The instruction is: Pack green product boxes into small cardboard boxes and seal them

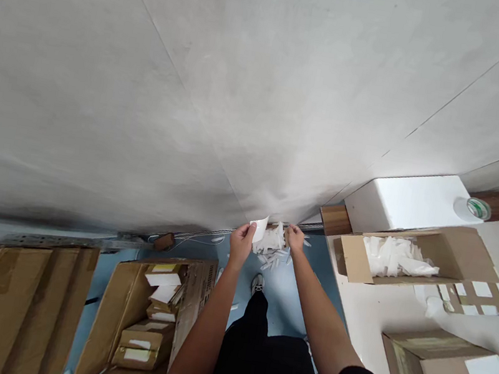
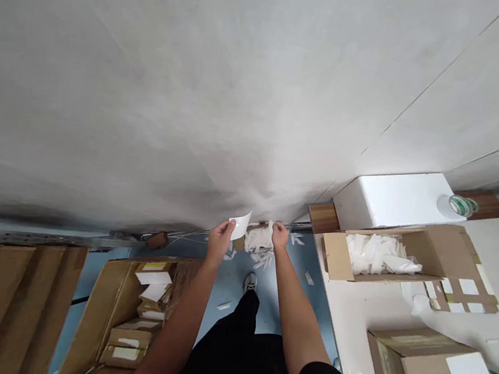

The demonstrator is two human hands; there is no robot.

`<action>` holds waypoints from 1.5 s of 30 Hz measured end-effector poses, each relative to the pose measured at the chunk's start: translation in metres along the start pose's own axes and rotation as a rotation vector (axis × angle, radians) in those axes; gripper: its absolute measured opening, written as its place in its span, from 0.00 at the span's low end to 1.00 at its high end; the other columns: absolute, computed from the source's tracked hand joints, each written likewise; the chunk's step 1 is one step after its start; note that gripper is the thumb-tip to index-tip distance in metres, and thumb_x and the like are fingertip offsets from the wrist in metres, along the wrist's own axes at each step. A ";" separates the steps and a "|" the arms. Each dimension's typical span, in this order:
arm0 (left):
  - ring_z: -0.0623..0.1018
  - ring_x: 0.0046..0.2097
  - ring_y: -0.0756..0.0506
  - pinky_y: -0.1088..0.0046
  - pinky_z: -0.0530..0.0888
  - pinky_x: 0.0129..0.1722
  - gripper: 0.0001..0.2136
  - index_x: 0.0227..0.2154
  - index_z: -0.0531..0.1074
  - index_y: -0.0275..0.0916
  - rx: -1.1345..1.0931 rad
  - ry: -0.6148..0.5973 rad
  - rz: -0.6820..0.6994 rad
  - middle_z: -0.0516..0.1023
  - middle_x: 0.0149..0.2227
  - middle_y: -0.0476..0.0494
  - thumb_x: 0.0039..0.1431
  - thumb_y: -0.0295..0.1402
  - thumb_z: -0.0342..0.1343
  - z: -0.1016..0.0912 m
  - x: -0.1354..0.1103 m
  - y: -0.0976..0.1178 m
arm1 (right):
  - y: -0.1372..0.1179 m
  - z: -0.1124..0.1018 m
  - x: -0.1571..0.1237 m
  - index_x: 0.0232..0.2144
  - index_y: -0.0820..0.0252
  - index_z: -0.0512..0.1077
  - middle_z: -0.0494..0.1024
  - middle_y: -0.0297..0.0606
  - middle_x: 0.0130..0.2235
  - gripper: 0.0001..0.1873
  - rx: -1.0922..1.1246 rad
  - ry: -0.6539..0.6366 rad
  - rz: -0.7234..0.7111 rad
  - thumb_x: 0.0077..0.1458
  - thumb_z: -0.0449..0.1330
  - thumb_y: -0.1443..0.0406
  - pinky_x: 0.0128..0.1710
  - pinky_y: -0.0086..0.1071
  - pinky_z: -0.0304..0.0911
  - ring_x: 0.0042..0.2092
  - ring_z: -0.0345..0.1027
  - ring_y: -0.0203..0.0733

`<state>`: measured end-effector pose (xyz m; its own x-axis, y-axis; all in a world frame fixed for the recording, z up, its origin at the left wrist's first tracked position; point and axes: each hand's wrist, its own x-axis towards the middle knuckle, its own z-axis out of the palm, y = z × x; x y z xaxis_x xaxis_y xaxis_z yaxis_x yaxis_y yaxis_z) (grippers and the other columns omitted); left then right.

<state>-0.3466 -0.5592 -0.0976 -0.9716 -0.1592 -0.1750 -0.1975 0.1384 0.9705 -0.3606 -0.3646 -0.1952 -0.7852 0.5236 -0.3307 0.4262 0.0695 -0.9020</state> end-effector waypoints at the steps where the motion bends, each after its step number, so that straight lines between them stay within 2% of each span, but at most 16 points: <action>1: 0.68 0.28 0.50 0.76 0.63 0.28 0.25 0.23 0.73 0.38 0.029 -0.017 0.020 0.66 0.22 0.52 0.63 0.55 0.57 0.005 0.000 0.002 | -0.003 -0.009 -0.007 0.28 0.57 0.75 0.80 0.37 0.29 0.18 0.028 0.020 0.010 0.48 0.59 0.49 0.39 0.35 0.68 0.36 0.73 0.46; 4: 0.71 0.29 0.49 0.76 0.67 0.31 0.22 0.27 0.76 0.38 0.112 -0.066 0.137 0.71 0.24 0.51 0.66 0.52 0.54 0.030 -0.008 0.014 | -0.018 -0.050 -0.038 0.29 0.56 0.74 0.79 0.36 0.28 0.19 0.167 0.027 -0.022 0.51 0.62 0.47 0.36 0.34 0.66 0.33 0.70 0.43; 8: 0.77 0.34 0.47 0.74 0.72 0.38 0.16 0.32 0.79 0.39 0.136 -0.172 0.432 0.79 0.31 0.46 0.68 0.45 0.56 0.087 -0.037 0.045 | -0.047 -0.122 -0.089 0.23 0.55 0.71 0.75 0.33 0.25 0.23 0.268 0.032 -0.173 0.58 0.63 0.45 0.36 0.33 0.64 0.31 0.67 0.40; 12: 0.80 0.38 0.46 0.71 0.75 0.42 0.11 0.34 0.80 0.40 0.072 -0.335 0.730 0.82 0.35 0.43 0.68 0.40 0.58 0.158 -0.088 0.077 | -0.068 -0.201 -0.124 0.30 0.56 0.79 0.81 0.37 0.31 0.24 0.422 0.076 -0.201 0.58 0.63 0.42 0.39 0.36 0.67 0.35 0.72 0.43; 14: 0.81 0.40 0.45 0.68 0.76 0.45 0.09 0.34 0.81 0.41 0.071 -0.403 0.850 0.82 0.36 0.43 0.67 0.39 0.60 0.195 -0.119 0.088 | -0.071 -0.243 -0.136 0.33 0.56 0.81 0.82 0.38 0.33 0.25 0.493 0.141 -0.194 0.58 0.63 0.42 0.40 0.37 0.68 0.38 0.74 0.45; 17: 0.81 0.45 0.42 0.63 0.76 0.50 0.07 0.36 0.81 0.42 0.120 -0.482 0.976 0.82 0.40 0.41 0.64 0.40 0.64 0.247 -0.170 0.098 | -0.067 -0.307 -0.155 0.33 0.56 0.81 0.82 0.38 0.34 0.23 0.592 0.270 -0.191 0.57 0.64 0.43 0.39 0.36 0.69 0.39 0.73 0.44; 21: 0.77 0.56 0.35 0.55 0.73 0.59 0.15 0.46 0.81 0.45 0.208 -0.604 0.998 0.79 0.53 0.35 0.58 0.42 0.69 0.312 -0.243 0.098 | -0.042 -0.388 -0.178 0.31 0.57 0.81 0.80 0.35 0.32 0.18 0.703 0.453 -0.161 0.52 0.69 0.48 0.39 0.34 0.67 0.37 0.73 0.43; 24: 0.72 0.64 0.31 0.54 0.69 0.64 0.29 0.55 0.76 0.46 0.242 -0.867 0.943 0.73 0.62 0.34 0.49 0.43 0.75 0.355 -0.295 0.091 | -0.006 -0.444 -0.190 0.31 0.56 0.79 0.81 0.35 0.31 0.18 0.741 0.663 -0.085 0.46 0.71 0.50 0.37 0.34 0.65 0.36 0.74 0.44; 26: 0.71 0.64 0.32 0.55 0.72 0.61 0.34 0.57 0.73 0.46 0.189 -1.034 0.805 0.72 0.63 0.35 0.47 0.44 0.76 0.381 -0.324 0.082 | 0.021 -0.477 -0.198 0.31 0.56 0.79 0.81 0.36 0.31 0.19 0.747 0.769 -0.037 0.45 0.70 0.48 0.36 0.34 0.65 0.36 0.74 0.45; 27: 0.74 0.62 0.34 0.56 0.75 0.58 0.33 0.57 0.72 0.45 0.149 -1.081 0.693 0.73 0.61 0.35 0.49 0.45 0.74 0.393 -0.337 0.076 | 0.035 -0.491 -0.203 0.31 0.56 0.79 0.81 0.37 0.31 0.20 0.749 0.799 -0.024 0.44 0.70 0.48 0.36 0.34 0.65 0.36 0.74 0.45; 30: 0.81 0.48 0.41 0.65 0.78 0.45 0.21 0.46 0.71 0.42 0.068 -1.144 0.357 0.80 0.46 0.39 0.54 0.46 0.68 0.428 -0.366 0.058 | 0.071 -0.522 -0.220 0.32 0.56 0.79 0.82 0.37 0.32 0.20 0.769 0.839 -0.003 0.44 0.69 0.48 0.38 0.35 0.66 0.36 0.75 0.45; 32: 0.80 0.38 0.45 0.69 0.77 0.41 0.17 0.37 0.70 0.41 0.062 -1.206 0.262 0.79 0.36 0.45 0.53 0.44 0.68 0.449 -0.382 0.047 | 0.091 -0.535 -0.231 0.32 0.56 0.79 0.82 0.37 0.32 0.19 0.780 0.872 0.020 0.45 0.69 0.49 0.39 0.35 0.66 0.36 0.75 0.46; 35: 0.77 0.33 0.48 0.71 0.75 0.38 0.15 0.32 0.69 0.42 0.078 -1.299 0.261 0.75 0.30 0.50 0.50 0.42 0.68 0.473 -0.404 0.032 | 0.121 -0.549 -0.242 0.31 0.57 0.80 0.81 0.38 0.33 0.19 0.761 0.948 0.052 0.46 0.68 0.48 0.38 0.35 0.66 0.38 0.75 0.47; 38: 0.77 0.32 0.48 0.72 0.73 0.37 0.11 0.29 0.69 0.42 0.194 -1.325 0.318 0.75 0.28 0.51 0.51 0.39 0.65 0.486 -0.423 0.014 | 0.152 -0.558 -0.246 0.32 0.57 0.80 0.80 0.39 0.34 0.20 0.699 1.037 0.128 0.46 0.66 0.48 0.36 0.35 0.66 0.39 0.73 0.47; 41: 0.77 0.32 0.47 0.71 0.72 0.37 0.08 0.28 0.69 0.43 0.394 -1.326 0.391 0.75 0.27 0.52 0.52 0.36 0.63 0.490 -0.434 -0.007 | 0.180 -0.559 -0.247 0.39 0.60 0.80 0.77 0.34 0.28 0.22 0.593 1.065 0.250 0.47 0.65 0.51 0.35 0.35 0.65 0.35 0.71 0.46; 45: 0.78 0.34 0.46 0.70 0.72 0.39 0.07 0.28 0.68 0.44 0.598 -1.334 0.436 0.77 0.28 0.52 0.53 0.34 0.62 0.488 -0.436 -0.028 | 0.204 -0.548 -0.247 0.53 0.63 0.74 0.69 0.25 0.22 0.32 0.471 1.145 0.402 0.44 0.65 0.59 0.38 0.35 0.64 0.30 0.69 0.45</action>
<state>0.0187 -0.0168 -0.1297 -0.3057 0.9221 -0.2371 0.4226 0.3546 0.8341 0.1666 -0.0144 -0.1454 0.2869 0.8766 -0.3863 0.1592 -0.4413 -0.8831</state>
